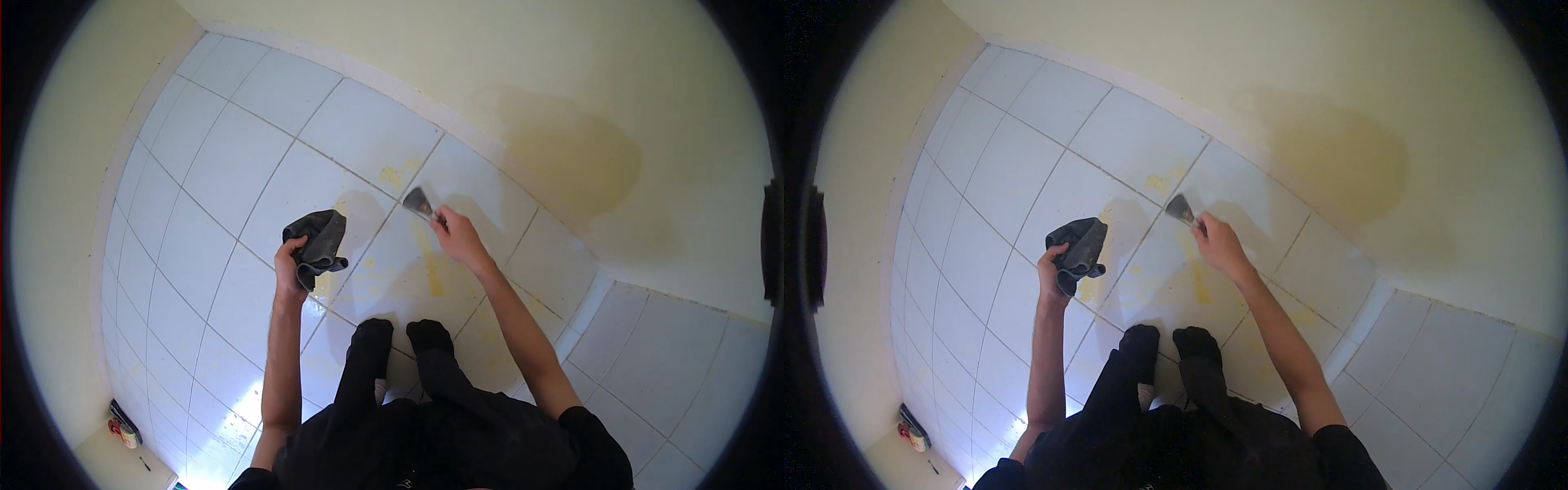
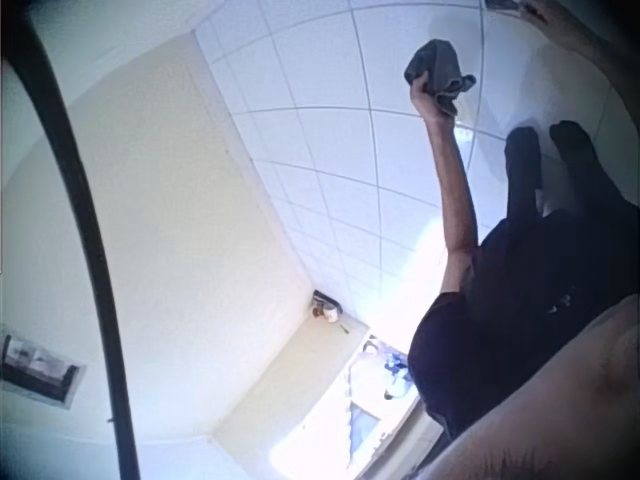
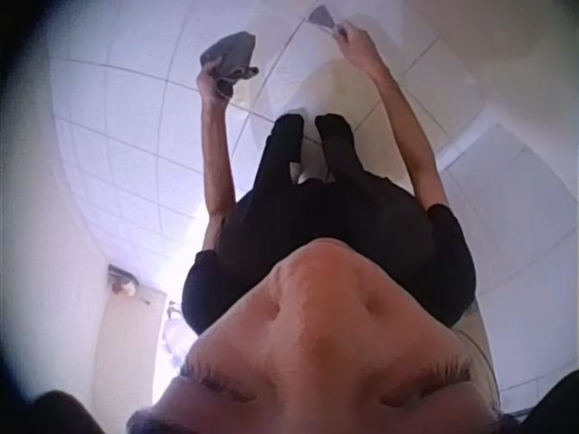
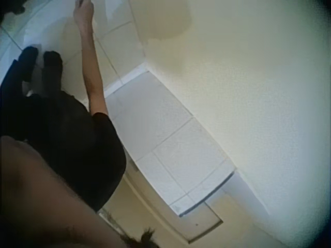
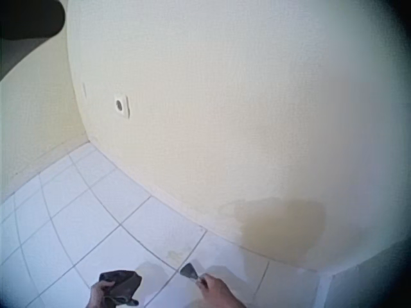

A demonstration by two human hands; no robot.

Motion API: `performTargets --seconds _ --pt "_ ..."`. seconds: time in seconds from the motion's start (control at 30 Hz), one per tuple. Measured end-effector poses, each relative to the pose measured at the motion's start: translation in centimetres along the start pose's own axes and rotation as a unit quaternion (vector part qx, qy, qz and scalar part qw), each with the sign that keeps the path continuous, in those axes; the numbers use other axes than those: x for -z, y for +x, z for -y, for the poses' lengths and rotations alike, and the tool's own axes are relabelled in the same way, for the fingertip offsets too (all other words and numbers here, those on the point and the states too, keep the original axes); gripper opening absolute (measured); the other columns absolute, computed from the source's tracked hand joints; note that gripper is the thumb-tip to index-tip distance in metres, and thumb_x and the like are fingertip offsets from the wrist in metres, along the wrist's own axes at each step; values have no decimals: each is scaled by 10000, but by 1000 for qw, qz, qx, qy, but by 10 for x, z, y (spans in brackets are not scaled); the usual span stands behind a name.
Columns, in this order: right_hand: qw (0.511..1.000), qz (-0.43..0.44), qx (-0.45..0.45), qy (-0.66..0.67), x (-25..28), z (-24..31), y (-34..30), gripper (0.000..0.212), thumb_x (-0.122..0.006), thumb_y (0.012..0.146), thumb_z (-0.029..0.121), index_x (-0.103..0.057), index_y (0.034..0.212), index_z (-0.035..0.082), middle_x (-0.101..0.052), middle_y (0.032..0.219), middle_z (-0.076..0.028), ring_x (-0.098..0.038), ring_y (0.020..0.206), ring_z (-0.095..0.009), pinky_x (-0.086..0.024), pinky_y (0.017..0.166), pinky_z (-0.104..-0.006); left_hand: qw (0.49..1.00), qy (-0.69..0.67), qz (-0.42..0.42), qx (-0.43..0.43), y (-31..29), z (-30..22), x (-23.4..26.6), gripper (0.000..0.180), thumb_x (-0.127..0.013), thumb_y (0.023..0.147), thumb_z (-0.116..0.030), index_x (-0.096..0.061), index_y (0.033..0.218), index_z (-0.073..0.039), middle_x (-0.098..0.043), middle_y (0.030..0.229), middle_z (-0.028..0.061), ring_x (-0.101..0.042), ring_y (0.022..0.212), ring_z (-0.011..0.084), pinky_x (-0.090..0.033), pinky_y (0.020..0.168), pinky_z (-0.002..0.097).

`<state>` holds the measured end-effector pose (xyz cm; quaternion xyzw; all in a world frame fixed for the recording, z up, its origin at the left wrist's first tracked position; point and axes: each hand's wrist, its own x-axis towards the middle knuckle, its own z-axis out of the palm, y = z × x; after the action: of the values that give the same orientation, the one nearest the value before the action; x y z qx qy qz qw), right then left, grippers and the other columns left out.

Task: The person scrapes yellow residue from tiled flooring using a putty knife and wipes the surface with a dark cloth.

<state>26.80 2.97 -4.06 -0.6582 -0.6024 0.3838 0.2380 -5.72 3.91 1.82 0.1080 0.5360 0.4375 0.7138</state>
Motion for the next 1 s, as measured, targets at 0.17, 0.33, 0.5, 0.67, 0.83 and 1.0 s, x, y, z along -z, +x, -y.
performTargets --seconds 0.17,0.33,0.5,0.67,0.83,1.0 --pt "989 -27 -30 -144 -8 2 50 280 -524 933 238 -550 1030 -23 -659 814 -199 -636 748 -398 -494 685 -485 999 5 34 24 1 18 -13 354 -524 854 -168 -564 1123 59 -654 1004 166 -660 856 264 -552 772 366" --pt "975 54 -82 -199 -15 14 68 364 -440 978 271 -584 882 -50 -651 855 -264 -638 829 -424 -494 735 -518 996 70 54 11 -3 27 -26 323 -549 830 -115 -590 1099 60 -658 996 139 -648 851 221 -529 776 319" --pt "976 56 -103 -185 -16 31 77 302 -463 925 195 -654 876 -34 -671 931 -237 -656 883 -402 -526 782 -476 994 93 49 14 0 30 -25 318 -560 822 -107 -597 1088 62 -660 974 126 -642 848 206 -518 776 312" --pt "964 81 -155 -203 -19 38 84 270 -475 879 150 -678 918 -23 -671 970 -241 -656 920 -389 -529 806 -456 994 104 44 11 1 28 -28 316 -559 821 -108 -601 1084 63 -664 980 126 -643 848 207 -515 785 312" --pt "949 143 -154 -236 -15 33 95 254 -501 832 123 -695 926 -10 -674 998 -233 -658 948 -376 -535 809 -449 992 118 48 11 2 28 -31 319 -557 817 -103 -600 1086 62 -663 989 131 -643 851 208 -514 788 311" --pt "950 132 -149 -241 -14 40 100 256 -513 825 124 -701 942 -3 -673 1013 -229 -658 965 -368 -538 809 -441 991 119 55 11 5 28 -30 327 -557 807 -100 -598 1088 63 -661 991 134 -641 859 208 -512 796 310"
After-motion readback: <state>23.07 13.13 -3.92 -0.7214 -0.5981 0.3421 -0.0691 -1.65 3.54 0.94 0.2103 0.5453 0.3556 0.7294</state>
